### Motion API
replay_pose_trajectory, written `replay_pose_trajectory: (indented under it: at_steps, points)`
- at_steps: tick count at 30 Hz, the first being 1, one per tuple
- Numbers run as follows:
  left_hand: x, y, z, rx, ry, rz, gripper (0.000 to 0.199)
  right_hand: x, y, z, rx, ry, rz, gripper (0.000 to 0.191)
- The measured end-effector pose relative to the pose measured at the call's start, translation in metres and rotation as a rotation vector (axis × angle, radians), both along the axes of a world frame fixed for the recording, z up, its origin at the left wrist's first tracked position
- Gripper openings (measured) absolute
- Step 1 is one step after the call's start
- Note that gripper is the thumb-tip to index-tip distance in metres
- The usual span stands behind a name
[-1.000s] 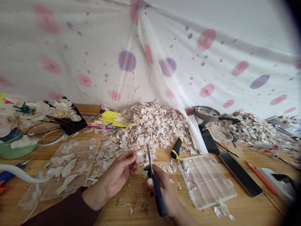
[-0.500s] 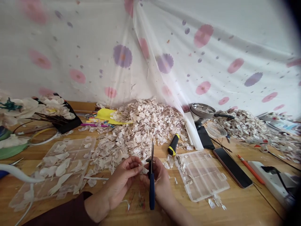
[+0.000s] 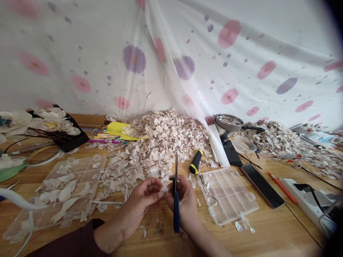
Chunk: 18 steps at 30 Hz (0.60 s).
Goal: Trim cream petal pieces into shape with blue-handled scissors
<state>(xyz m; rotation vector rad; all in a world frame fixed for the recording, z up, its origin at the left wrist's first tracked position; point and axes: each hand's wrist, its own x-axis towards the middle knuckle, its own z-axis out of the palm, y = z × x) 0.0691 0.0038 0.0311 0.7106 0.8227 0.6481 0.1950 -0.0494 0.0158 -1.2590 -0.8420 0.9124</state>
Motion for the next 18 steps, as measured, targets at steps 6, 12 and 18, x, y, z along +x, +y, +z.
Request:
replay_pose_trajectory:
  at_steps: [6, 12, 18]
  points:
    - [-0.002, 0.008, 0.004, -0.007, -0.034, 0.094, 0.041, 0.000, -0.003, 0.011, -0.045, -0.035, 0.087, 0.027]
    - [-0.007, 0.018, 0.013, -0.046, -0.110, 0.207, 0.029, 0.002, -0.010, 0.011, -0.121, -0.297, 0.220, 0.027]
    - [-0.009, 0.021, 0.016, -0.034, -0.165, 0.255, 0.021, 0.000, -0.011, 0.018, -0.240, -0.601, 0.265, 0.023]
